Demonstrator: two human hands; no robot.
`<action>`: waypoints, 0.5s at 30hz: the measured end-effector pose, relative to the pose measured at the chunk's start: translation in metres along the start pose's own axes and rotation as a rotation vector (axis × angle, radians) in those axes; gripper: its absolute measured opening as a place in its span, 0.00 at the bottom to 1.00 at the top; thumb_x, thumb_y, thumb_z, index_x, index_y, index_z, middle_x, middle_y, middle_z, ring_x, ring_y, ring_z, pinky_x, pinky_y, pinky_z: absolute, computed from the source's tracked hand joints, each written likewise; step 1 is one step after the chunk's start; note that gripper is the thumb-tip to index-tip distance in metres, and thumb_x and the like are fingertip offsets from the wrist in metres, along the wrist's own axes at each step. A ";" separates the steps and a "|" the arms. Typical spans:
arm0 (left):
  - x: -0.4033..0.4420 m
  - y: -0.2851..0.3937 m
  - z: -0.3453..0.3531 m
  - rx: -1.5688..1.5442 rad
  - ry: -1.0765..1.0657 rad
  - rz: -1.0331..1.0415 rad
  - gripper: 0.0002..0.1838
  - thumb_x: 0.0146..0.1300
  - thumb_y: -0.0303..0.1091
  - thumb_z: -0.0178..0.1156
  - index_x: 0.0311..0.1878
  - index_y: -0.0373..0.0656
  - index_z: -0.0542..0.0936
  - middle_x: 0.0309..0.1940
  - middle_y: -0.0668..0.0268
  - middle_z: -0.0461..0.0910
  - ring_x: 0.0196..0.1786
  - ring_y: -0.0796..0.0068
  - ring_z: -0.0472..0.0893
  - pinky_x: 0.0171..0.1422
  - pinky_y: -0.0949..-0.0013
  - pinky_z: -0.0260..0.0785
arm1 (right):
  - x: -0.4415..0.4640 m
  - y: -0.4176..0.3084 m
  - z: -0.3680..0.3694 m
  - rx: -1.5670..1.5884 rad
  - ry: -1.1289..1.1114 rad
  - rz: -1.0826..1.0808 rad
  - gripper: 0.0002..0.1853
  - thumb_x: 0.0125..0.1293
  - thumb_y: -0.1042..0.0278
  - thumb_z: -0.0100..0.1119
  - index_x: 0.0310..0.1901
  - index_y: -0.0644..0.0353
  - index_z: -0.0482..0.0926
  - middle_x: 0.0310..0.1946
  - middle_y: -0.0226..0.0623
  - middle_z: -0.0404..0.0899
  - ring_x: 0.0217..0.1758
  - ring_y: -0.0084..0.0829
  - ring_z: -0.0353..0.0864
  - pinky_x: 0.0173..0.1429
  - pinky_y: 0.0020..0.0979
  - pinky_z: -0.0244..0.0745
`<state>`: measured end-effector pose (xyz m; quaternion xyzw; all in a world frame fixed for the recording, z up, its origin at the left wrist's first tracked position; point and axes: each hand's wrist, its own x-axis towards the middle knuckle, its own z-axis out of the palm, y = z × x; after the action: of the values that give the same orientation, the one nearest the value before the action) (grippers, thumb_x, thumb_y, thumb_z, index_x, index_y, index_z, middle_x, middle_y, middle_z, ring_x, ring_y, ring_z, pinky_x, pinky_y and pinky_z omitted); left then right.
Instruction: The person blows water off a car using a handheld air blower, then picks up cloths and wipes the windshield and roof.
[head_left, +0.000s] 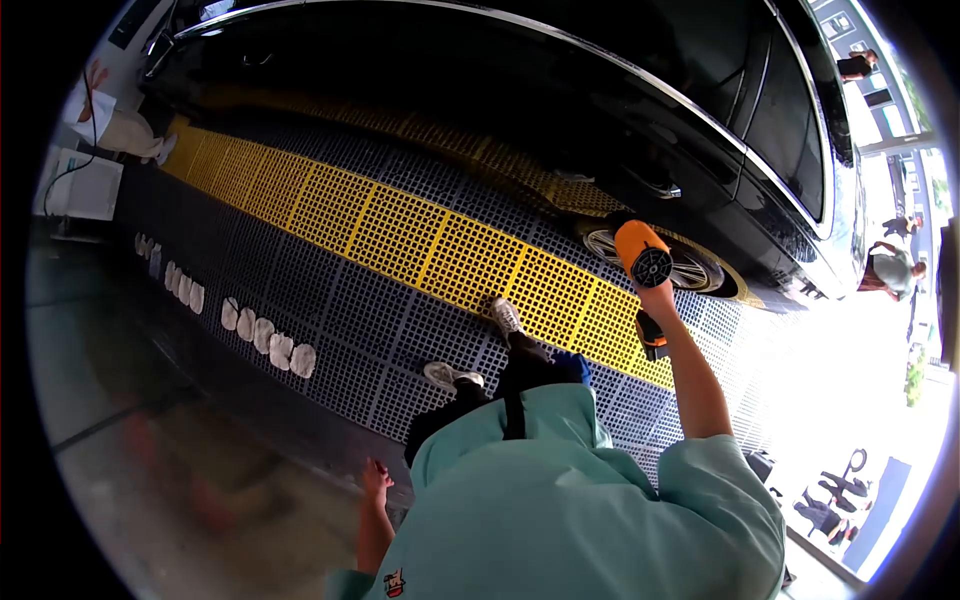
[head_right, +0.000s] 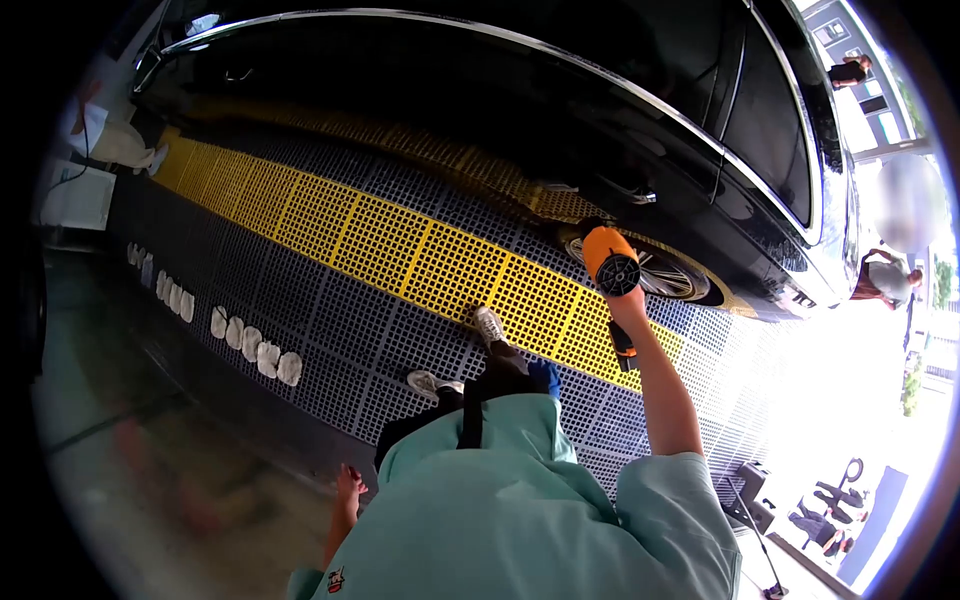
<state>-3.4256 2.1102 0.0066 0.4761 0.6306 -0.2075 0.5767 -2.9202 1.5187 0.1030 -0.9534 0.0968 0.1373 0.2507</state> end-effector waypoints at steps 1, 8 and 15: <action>-0.007 -0.007 -0.003 0.012 0.020 -0.025 0.27 0.72 0.63 0.37 0.26 0.52 0.67 0.17 0.72 0.63 0.15 0.75 0.60 0.21 0.65 0.63 | 0.006 0.009 0.022 0.007 0.061 -0.062 0.25 0.59 0.51 0.64 0.55 0.54 0.78 0.48 0.47 0.82 0.53 0.47 0.80 0.54 0.42 0.76; -0.057 -0.013 -0.007 0.134 0.093 -0.131 0.27 0.72 0.62 0.37 0.26 0.52 0.66 0.16 0.74 0.61 0.15 0.77 0.59 0.22 0.69 0.61 | 0.077 -0.006 0.146 -0.282 -0.337 0.150 0.24 0.57 0.47 0.60 0.51 0.51 0.79 0.45 0.48 0.83 0.51 0.50 0.81 0.52 0.45 0.77; -0.068 -0.091 -0.009 0.062 0.175 -0.227 0.30 0.72 0.62 0.40 0.22 0.48 0.67 0.12 0.71 0.61 0.13 0.76 0.60 0.18 0.67 0.60 | 0.154 -0.035 0.267 -0.301 -0.457 0.127 0.27 0.51 0.57 0.66 0.55 0.48 0.76 0.46 0.45 0.83 0.52 0.46 0.81 0.53 0.44 0.77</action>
<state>-3.5144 2.0509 0.0460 0.4358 0.7214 -0.2485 0.4773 -2.8227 1.6652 -0.1525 -0.9161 0.0758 0.3772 0.1126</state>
